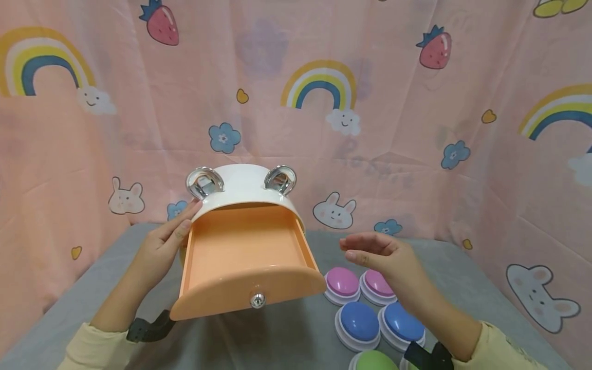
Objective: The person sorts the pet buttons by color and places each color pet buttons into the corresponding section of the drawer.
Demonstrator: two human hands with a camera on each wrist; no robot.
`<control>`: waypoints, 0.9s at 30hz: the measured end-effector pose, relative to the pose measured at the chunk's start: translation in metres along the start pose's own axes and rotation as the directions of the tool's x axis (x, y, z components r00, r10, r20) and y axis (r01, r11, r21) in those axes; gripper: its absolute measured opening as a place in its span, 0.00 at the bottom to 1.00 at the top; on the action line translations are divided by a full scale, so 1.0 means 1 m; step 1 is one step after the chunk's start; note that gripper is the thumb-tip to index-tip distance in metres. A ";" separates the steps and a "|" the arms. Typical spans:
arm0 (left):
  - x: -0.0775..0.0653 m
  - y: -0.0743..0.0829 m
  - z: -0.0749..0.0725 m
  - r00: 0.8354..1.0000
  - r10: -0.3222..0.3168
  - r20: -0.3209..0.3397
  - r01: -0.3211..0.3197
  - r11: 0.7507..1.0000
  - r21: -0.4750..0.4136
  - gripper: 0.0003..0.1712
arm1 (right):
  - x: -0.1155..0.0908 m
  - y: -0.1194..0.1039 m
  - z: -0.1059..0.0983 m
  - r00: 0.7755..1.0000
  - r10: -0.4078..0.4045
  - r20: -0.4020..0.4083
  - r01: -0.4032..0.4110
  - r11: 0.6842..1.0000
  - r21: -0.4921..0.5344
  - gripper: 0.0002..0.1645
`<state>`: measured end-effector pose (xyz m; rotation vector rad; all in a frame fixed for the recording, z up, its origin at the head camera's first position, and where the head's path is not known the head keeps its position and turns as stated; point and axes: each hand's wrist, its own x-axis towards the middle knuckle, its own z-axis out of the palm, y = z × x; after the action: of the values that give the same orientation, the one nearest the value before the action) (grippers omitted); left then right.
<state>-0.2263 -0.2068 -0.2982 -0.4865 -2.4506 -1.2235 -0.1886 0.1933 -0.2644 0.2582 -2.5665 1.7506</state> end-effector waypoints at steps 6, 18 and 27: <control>0.000 -0.003 0.001 1.000 0.011 -0.007 -0.011 1.000 0.003 0.26 | 0.020 0.018 -0.006 1.000 0.022 -0.009 -0.023 0.999 -0.038 0.33; 0.000 -0.004 0.002 1.000 0.023 -0.013 -0.024 1.000 -0.019 0.25 | 0.043 0.058 0.003 0.994 0.107 -0.001 -0.107 0.993 -0.058 0.45; 0.000 -0.005 0.002 1.000 0.015 -0.011 -0.015 1.000 -0.006 0.25 | 0.049 0.069 0.010 0.990 0.141 -0.022 -0.142 0.989 -0.042 0.42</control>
<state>-0.2290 -0.2081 -0.3020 -0.4976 -2.4303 -1.2247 -0.2469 0.2030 -0.3264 0.0593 -2.6671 1.7277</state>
